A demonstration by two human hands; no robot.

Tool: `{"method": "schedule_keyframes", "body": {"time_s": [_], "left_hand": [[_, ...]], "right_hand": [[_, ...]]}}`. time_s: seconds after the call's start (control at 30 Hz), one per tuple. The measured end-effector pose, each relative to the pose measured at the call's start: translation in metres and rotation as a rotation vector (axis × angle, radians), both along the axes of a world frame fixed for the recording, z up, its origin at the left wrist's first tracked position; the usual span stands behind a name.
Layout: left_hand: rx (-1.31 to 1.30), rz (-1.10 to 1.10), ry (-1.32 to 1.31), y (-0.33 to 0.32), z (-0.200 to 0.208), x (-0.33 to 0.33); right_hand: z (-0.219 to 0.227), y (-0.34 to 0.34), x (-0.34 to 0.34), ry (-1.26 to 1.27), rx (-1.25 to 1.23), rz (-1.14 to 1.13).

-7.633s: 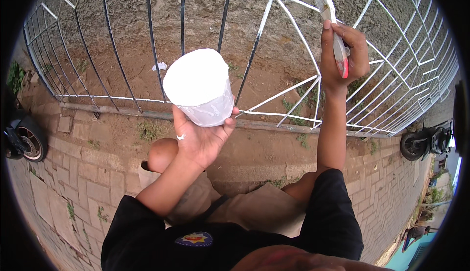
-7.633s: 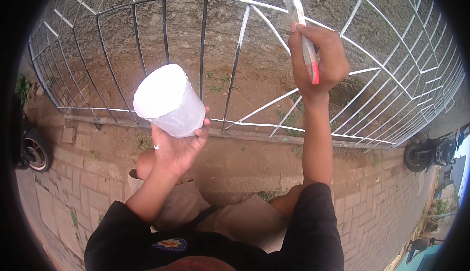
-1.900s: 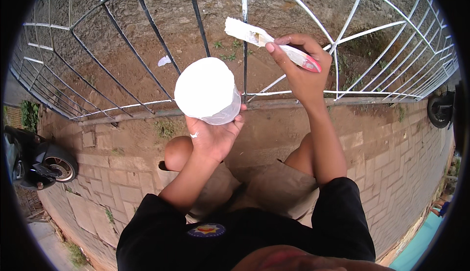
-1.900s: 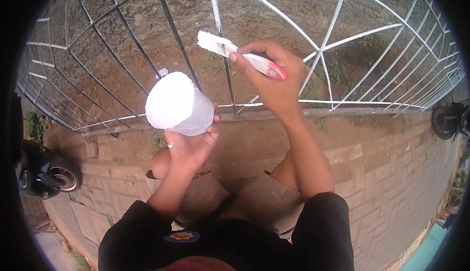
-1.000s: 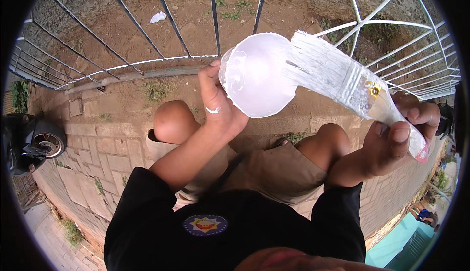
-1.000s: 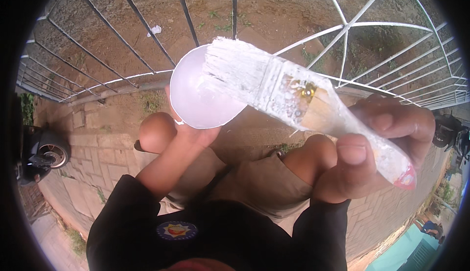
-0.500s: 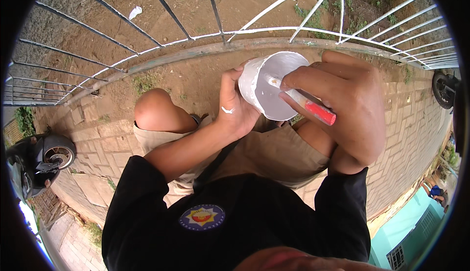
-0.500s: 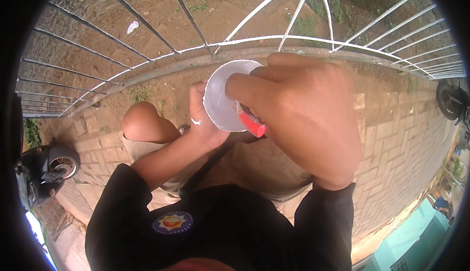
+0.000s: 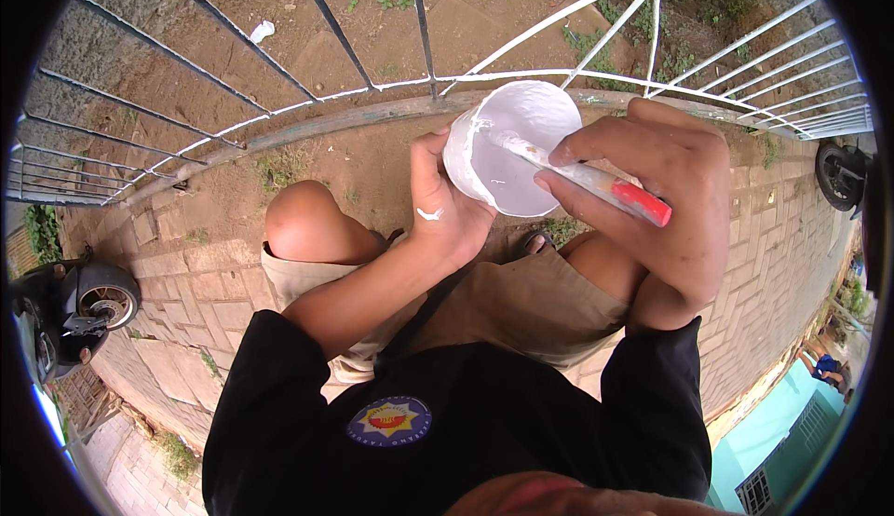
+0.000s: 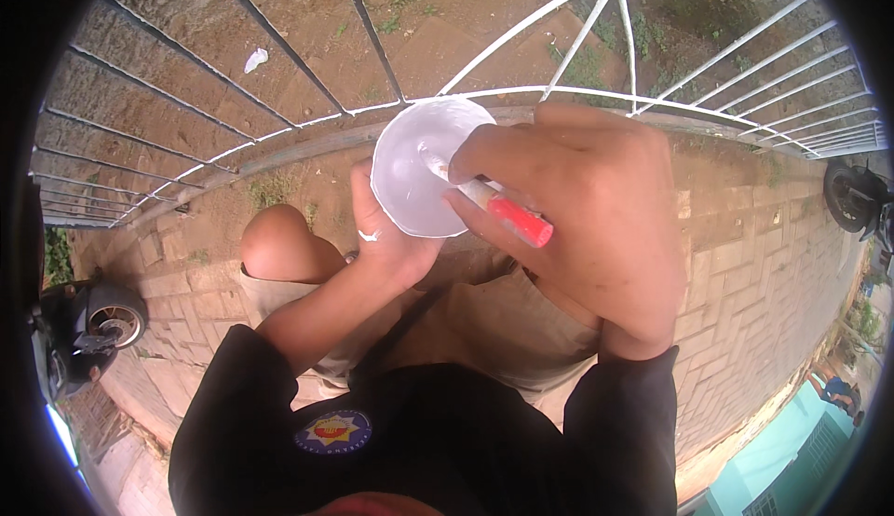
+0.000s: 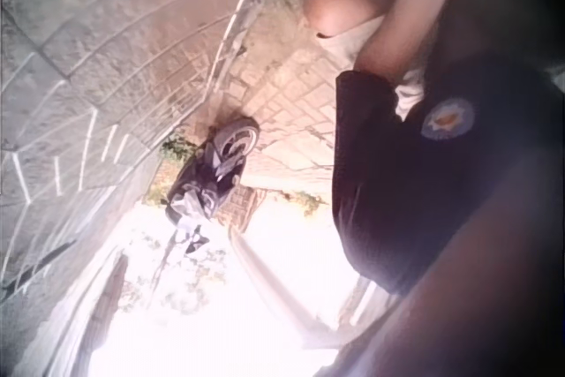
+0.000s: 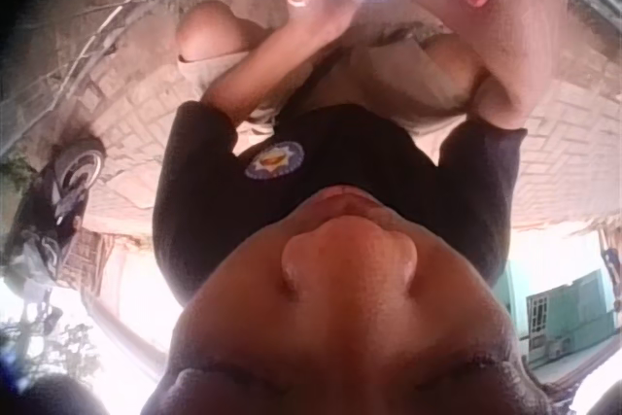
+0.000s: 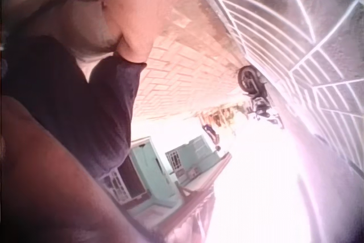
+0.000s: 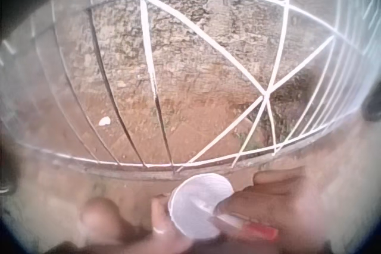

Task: The person paints a metal fence white using a paintbrush and a small container of white paint. They repeatedly dip the brush into the container and apply paint to the vertical and horizontal bars of the fence, working methodically along the structure.

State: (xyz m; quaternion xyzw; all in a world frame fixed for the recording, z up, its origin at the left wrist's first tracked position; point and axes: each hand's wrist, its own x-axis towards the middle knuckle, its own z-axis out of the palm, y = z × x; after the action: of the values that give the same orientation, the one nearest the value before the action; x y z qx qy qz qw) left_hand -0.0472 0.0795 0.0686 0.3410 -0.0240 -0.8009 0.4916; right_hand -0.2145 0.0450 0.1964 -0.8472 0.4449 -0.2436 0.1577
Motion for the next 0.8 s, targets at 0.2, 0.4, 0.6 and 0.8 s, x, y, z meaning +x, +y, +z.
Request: {"method": "schedule_keyframes", "body": {"time_s": [0.2,0.4,0.6,0.8], "left_hand": [[-0.129,0.092,0.019,-0.010,0.005,0.014],[-0.080,0.198,0.045,-0.009,0.015,0.017],[-0.048,0.196,0.009,-0.012,0.011,0.022],[-0.081,0.150,-0.074,-0.012,0.008,0.027]], "right_hand": [[0.008,-0.005,0.006,-0.207,-0.123,-0.126],[0.006,0.000,0.014,-0.449,-0.030,-0.256],[0.006,0.003,0.016,-0.699,0.109,-0.242],[0.006,0.003,0.005,-0.773,0.068,-0.257]]}}
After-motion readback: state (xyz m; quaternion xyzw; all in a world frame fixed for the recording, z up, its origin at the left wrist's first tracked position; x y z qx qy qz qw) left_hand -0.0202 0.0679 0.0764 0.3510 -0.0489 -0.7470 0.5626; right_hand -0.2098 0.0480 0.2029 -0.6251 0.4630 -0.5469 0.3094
